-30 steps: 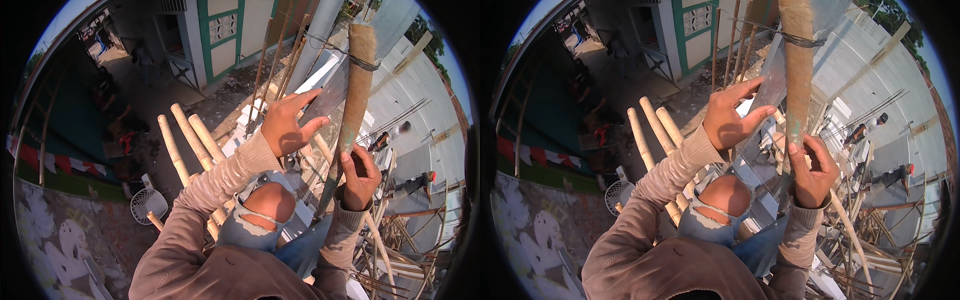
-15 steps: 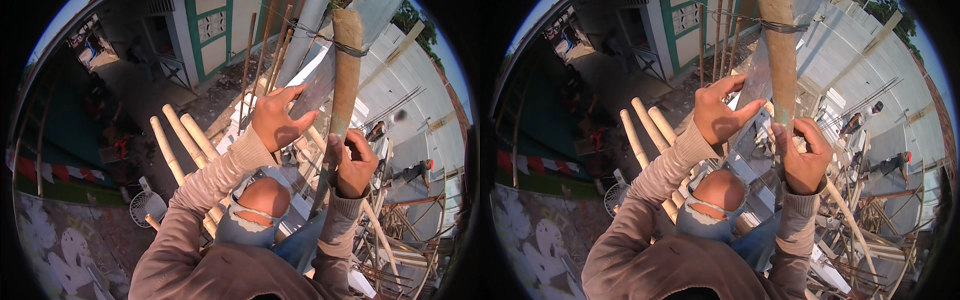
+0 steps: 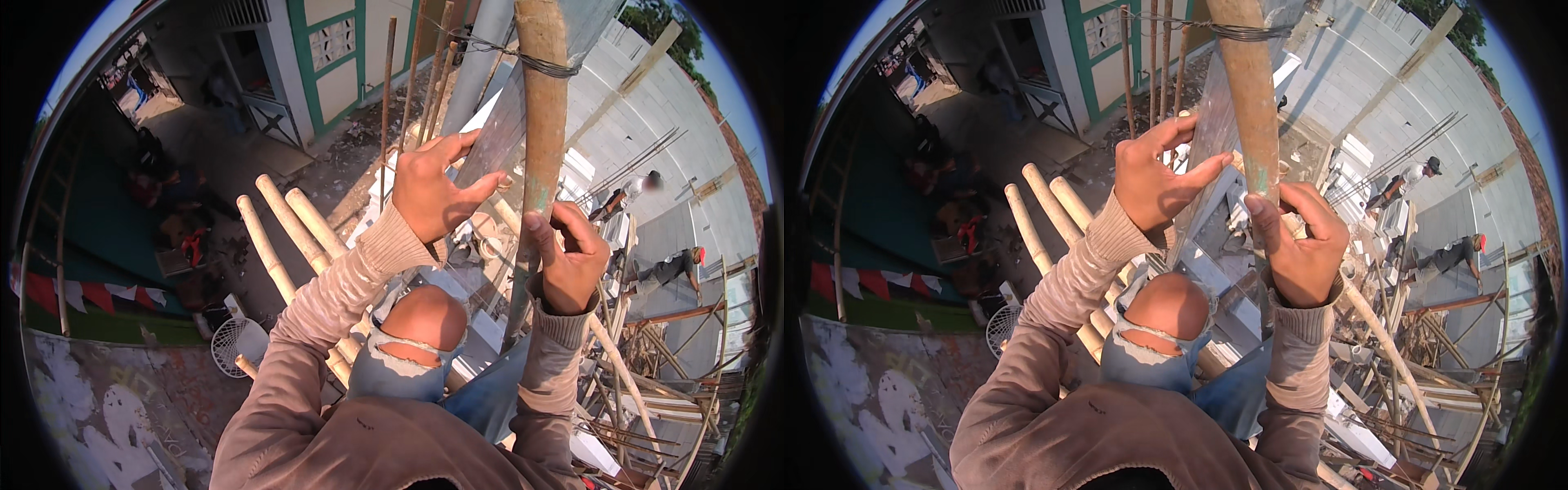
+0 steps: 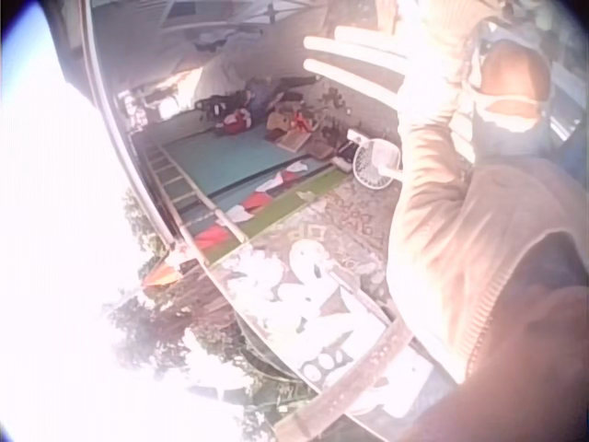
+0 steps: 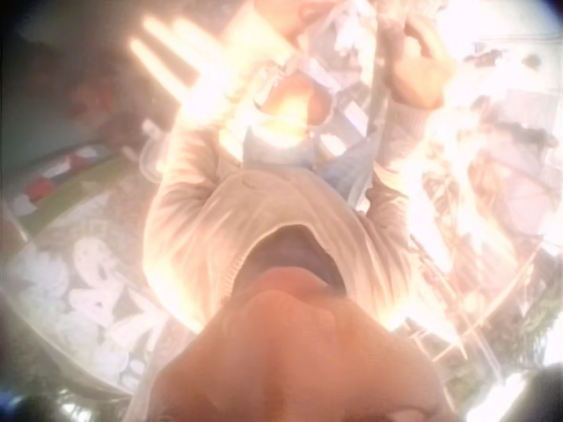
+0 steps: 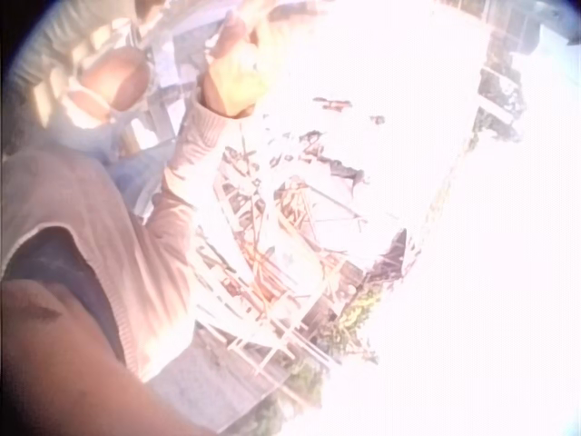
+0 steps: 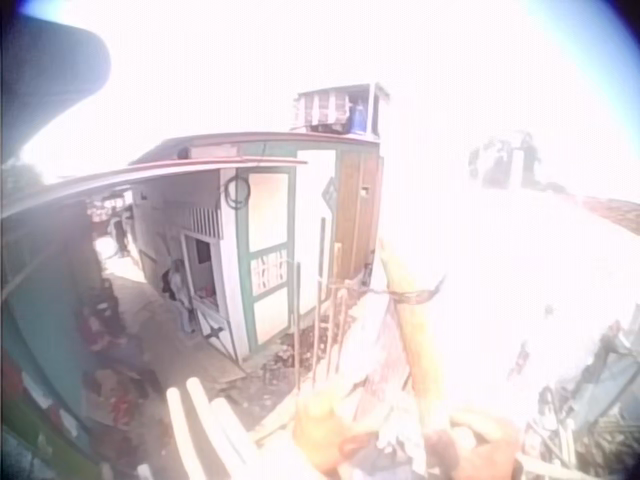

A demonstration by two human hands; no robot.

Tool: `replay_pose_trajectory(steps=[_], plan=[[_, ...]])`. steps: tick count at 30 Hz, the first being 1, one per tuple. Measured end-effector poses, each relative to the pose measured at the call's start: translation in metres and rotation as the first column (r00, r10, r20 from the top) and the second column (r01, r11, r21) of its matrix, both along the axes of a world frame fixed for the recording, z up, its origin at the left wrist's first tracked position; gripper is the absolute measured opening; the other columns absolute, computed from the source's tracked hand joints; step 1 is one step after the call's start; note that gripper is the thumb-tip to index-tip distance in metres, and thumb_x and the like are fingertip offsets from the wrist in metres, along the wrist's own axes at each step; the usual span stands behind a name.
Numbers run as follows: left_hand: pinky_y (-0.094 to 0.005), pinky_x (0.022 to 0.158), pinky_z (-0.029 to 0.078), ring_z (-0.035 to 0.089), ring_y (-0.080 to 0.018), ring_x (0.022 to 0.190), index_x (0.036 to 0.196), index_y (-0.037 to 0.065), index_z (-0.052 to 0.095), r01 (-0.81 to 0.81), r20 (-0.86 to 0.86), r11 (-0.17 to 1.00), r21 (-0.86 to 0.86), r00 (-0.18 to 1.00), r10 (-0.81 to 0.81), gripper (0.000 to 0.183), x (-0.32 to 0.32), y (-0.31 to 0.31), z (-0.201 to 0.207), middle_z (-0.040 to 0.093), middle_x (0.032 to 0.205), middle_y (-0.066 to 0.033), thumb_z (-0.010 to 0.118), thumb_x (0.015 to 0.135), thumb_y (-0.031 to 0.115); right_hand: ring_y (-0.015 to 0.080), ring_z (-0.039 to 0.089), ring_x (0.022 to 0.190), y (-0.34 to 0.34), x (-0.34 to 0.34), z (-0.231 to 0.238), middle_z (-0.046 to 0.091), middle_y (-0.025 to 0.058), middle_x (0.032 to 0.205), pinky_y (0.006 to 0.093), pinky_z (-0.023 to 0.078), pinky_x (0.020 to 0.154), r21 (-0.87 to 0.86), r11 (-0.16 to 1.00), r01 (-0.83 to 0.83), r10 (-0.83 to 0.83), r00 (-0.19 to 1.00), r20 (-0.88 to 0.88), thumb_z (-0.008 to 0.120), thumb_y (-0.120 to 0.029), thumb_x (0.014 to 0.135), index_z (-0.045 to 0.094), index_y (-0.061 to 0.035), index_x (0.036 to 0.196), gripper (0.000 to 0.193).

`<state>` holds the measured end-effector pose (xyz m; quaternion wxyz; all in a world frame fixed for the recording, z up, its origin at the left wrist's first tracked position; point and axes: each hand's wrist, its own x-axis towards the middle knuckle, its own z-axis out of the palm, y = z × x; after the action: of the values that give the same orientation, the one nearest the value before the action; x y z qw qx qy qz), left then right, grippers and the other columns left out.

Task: The person assembles a bamboo scaffold at a construction site by tying bamboo poles and metal framing components together using wire.

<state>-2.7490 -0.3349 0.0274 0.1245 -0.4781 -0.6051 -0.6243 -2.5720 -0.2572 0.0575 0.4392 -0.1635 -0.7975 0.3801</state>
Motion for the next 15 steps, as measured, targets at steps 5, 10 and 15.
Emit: replay_pose_trajectory(steps=[5,10,15], plan=[[-0.0293,0.079,0.055,0.071,-0.02,0.087,0.106,-0.007,0.065,0.029,0.007,0.999,0.017,1.0,-0.029,0.053,-0.001,-0.0015,-0.0003,0.071,0.093,-0.0186,0.086,0.066,0.022,0.0106,0.055,0.071,0.0001,-0.0003,-0.0018,0.062,0.0069,0.078,0.0235,0.044,0.065,0.005,1.0,-0.007,0.007,1.0,-0.001,0.076,-0.015,0.083,0.068,0.0063,0.091,0.024],[-0.0292,0.078,0.055,0.071,-0.0198,0.087,0.106,-0.005,0.066,0.016,-0.005,1.0,-0.016,1.0,-0.016,0.052,-0.0026,-0.0027,-0.0004,0.071,0.093,-0.0174,0.086,0.066,0.022,0.0101,0.056,0.071,-0.0013,-0.0011,-0.0009,0.063,0.0066,0.079,0.0232,0.044,0.065,-0.009,1.0,0.002,-0.002,1.0,0.01,0.076,-0.016,0.083,0.068,0.0061,0.092,0.025],[-0.0292,0.078,0.055,0.071,-0.0192,0.086,0.106,-0.004,0.066,0.03,-0.019,0.999,-0.014,0.999,-0.03,0.053,-0.0023,-0.0044,0.0031,0.071,0.093,-0.0167,0.087,0.066,0.023,0.0102,0.056,0.072,0.0025,-0.0004,-0.0053,0.064,0.007,0.081,0.0234,0.044,0.065,-0.017,1.0,-0.009,0.008,1.0,-0.02,0.077,-0.017,0.083,0.069,0.0059,0.092,0.026]])
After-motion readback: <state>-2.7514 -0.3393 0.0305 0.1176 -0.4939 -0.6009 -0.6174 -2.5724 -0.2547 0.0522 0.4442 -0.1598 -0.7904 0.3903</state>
